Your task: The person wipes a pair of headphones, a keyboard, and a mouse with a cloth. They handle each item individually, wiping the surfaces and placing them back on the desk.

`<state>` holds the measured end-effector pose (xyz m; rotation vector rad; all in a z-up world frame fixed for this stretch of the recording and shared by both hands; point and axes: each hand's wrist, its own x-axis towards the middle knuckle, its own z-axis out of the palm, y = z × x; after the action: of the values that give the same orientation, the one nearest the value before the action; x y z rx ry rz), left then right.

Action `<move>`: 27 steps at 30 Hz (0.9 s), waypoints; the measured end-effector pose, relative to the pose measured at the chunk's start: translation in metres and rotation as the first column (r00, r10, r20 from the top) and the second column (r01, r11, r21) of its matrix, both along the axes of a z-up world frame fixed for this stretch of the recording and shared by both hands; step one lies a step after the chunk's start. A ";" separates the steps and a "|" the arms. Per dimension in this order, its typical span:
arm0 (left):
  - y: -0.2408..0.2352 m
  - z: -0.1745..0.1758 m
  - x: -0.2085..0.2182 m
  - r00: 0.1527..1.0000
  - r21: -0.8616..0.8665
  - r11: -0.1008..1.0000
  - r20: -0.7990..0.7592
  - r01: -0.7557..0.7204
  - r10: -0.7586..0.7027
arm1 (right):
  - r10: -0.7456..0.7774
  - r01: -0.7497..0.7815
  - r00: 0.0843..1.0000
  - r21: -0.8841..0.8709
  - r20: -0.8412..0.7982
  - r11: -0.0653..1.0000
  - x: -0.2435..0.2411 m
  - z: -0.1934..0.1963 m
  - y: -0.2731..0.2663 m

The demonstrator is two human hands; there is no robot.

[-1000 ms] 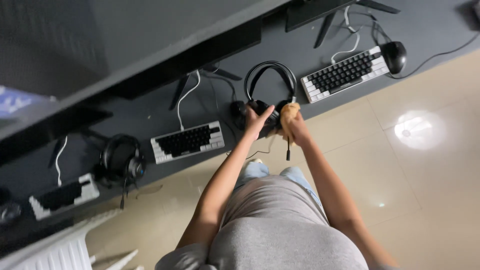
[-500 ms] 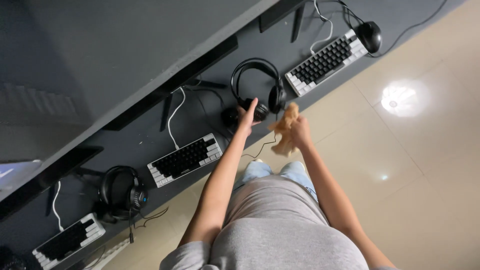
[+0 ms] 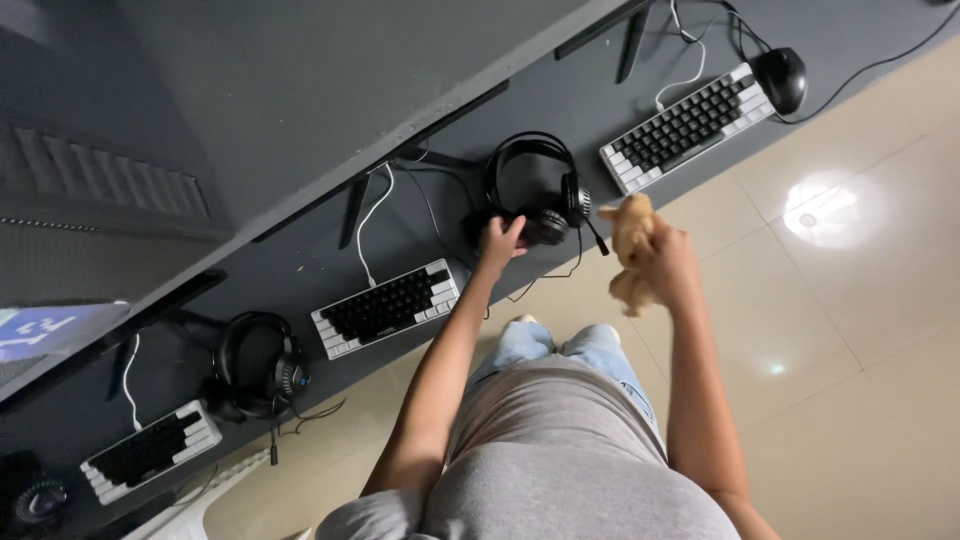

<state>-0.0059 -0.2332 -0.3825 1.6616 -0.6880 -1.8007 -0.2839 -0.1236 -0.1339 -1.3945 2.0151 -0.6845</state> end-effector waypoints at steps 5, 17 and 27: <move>0.028 0.046 0.025 0.395 -0.429 0.814 0.878 0.393 0.272 | 0.146 -0.052 0.415 -0.137 0.898 0.989 -0.005 -0.015 0.007; 0.005 0.000 0.053 0.433 -0.121 0.907 0.898 0.404 -0.073 | 0.125 -0.304 -0.147 -0.165 0.981 0.938 0.102 0.047 0.011; 0.091 0.160 0.053 0.938 -0.594 0.801 0.315 0.076 0.144 | -0.209 -0.274 -0.262 0.135 0.942 0.952 0.154 -0.089 -0.014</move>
<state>0.0474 -0.1426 -0.2226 1.5223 -1.2286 -1.0809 -0.1300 -0.1375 -0.2233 -0.1681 0.4960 -0.9314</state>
